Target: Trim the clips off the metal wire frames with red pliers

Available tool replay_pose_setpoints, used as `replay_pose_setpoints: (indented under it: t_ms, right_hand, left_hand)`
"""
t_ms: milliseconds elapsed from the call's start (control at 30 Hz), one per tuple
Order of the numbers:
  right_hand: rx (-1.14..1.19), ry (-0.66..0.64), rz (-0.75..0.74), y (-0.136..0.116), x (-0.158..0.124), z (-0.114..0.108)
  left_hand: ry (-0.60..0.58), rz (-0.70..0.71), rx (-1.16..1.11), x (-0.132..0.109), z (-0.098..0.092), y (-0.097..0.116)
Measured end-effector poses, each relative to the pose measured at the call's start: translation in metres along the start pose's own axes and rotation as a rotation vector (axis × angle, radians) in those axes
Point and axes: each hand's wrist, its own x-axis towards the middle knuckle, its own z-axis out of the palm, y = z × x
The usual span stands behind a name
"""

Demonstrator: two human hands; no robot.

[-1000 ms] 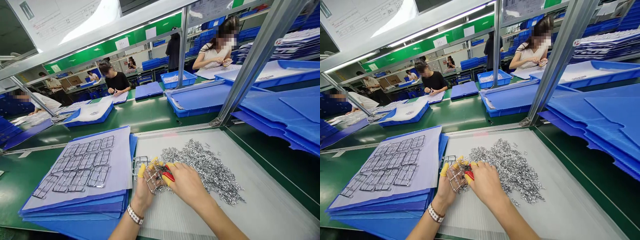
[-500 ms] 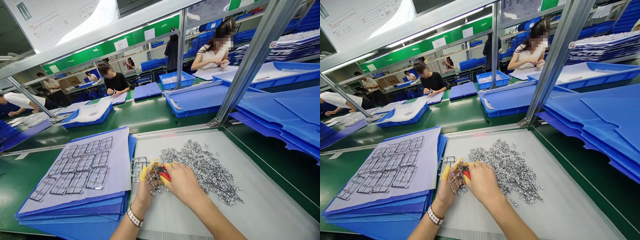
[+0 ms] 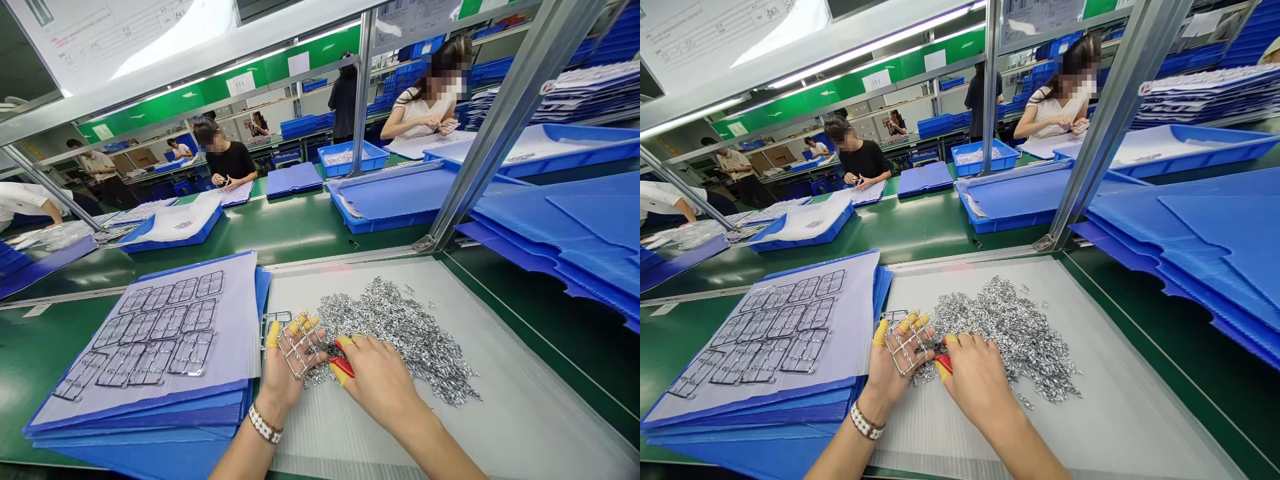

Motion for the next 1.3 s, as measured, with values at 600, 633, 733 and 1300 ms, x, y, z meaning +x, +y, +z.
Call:
replay_pose_setpoints:
  t_ms: [600, 633, 733, 1300]
  right_hand:
    - [0.077, 0.008, 0.0, -0.002, 0.003, 0.003]
    - [0.077, 0.011, 0.002, -0.002, 0.003, 0.004]
    - [0.072, 0.032, -0.003, -0.001, 0.004, 0.007]
    - [0.025, 0.008, -0.002, -0.01, 0.001, -0.003]
  left_hand:
    - [0.017, 0.063, 0.064, -0.002, 0.008, -0.007]
    - [0.021, 0.062, 0.067, -0.001, 0.008, -0.007]
    - [0.035, 0.059, 0.079, -0.001, 0.008, -0.007]
    - [0.073, 0.08, 0.041, 0.002, 0.005, -0.006]
